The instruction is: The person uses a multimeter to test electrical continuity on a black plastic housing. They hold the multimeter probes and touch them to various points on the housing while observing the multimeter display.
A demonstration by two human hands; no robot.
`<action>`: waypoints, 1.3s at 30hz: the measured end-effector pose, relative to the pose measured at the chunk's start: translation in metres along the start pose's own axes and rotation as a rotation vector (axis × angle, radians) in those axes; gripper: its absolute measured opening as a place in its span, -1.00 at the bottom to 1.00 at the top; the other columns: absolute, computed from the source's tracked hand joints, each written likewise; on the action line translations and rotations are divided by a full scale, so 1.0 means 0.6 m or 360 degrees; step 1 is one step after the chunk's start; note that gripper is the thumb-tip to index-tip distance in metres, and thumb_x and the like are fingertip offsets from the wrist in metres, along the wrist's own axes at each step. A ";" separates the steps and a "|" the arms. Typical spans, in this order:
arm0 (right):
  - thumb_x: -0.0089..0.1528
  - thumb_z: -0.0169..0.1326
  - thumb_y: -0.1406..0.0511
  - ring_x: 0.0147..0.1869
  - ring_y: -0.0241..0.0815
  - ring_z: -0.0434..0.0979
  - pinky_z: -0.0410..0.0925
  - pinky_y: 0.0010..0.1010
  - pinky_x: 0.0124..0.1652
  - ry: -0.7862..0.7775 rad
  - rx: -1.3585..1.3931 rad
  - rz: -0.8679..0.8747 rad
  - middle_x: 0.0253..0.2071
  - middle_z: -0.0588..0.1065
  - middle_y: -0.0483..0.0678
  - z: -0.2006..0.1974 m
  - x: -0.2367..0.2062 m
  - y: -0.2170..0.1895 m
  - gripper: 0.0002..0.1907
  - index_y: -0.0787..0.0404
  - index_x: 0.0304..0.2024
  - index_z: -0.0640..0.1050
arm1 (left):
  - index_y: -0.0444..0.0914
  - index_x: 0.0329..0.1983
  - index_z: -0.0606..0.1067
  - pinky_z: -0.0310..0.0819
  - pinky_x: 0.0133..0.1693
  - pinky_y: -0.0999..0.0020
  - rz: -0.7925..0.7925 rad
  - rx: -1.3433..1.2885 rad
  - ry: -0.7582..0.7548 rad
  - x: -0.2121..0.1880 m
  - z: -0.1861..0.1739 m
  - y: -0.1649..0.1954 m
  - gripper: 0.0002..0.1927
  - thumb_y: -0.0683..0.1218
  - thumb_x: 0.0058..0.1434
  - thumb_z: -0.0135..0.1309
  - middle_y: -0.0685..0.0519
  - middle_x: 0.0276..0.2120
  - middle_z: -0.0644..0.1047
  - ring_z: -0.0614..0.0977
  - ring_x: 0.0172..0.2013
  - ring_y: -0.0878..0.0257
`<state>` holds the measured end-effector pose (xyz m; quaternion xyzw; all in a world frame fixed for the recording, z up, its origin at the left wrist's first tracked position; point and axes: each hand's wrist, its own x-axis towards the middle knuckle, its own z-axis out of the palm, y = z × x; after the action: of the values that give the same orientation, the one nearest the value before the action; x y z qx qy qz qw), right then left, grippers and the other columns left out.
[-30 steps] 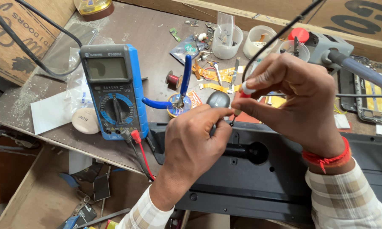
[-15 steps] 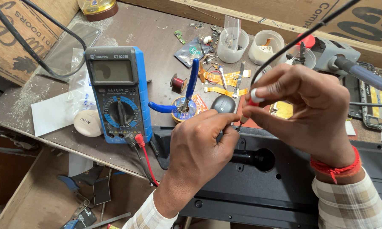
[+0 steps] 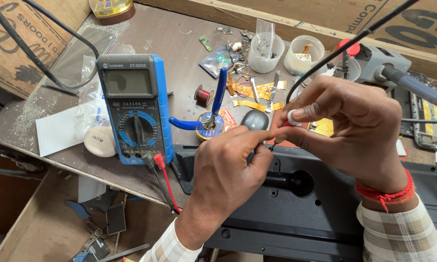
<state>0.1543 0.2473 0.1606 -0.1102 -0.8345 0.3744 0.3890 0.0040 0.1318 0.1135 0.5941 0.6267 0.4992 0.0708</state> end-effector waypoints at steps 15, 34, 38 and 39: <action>0.12 0.35 0.50 -0.10 -0.17 0.70 0.62 -0.40 -0.08 -0.0089 0.0144 -0.0070 -0.26 0.55 0.04 -0.001 0.002 -0.002 -0.73 0.28 -0.30 0.47 | -0.21 -0.22 0.68 0.49 -0.41 0.24 0.0001 0.0003 0.0022 0.000 0.000 0.000 -0.84 -0.20 0.16 0.14 0.00 -0.51 0.55 0.64 -0.48 0.11; 0.14 0.37 0.51 -0.15 -0.20 0.74 0.61 -0.51 -0.20 -0.0165 0.0067 -0.0075 -0.24 0.60 0.06 -0.006 -0.001 -0.002 -0.75 0.29 -0.27 0.52 | -0.24 -0.23 0.67 0.49 -0.42 0.25 0.0009 0.0006 0.0024 0.000 -0.001 -0.001 -0.85 -0.19 0.17 0.15 -0.01 -0.50 0.57 0.65 -0.49 0.10; 0.03 0.42 0.48 -0.19 -0.19 0.69 0.58 -0.46 -0.21 -0.0045 0.0006 0.0018 -0.30 0.59 0.07 -0.004 -0.001 0.000 -0.70 0.30 -0.36 0.50 | -0.22 -0.23 0.68 0.49 -0.42 0.25 -0.0010 0.0013 0.0003 0.000 -0.001 -0.002 -0.84 -0.20 0.17 0.14 0.00 -0.51 0.57 0.65 -0.49 0.11; 0.04 0.40 0.48 -0.18 -0.20 0.69 0.59 -0.46 -0.19 -0.0090 -0.0007 -0.0065 -0.30 0.59 0.06 -0.007 0.000 0.000 -0.72 0.31 -0.35 0.51 | -0.22 -0.22 0.68 0.50 -0.41 0.25 0.0008 0.0012 0.0021 0.000 0.000 -0.002 -0.84 -0.20 0.17 0.14 0.00 -0.50 0.57 0.65 -0.48 0.11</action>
<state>0.1573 0.2492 0.1624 -0.0833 -0.8481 0.3676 0.3724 0.0031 0.1319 0.1127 0.5927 0.6275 0.5009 0.0632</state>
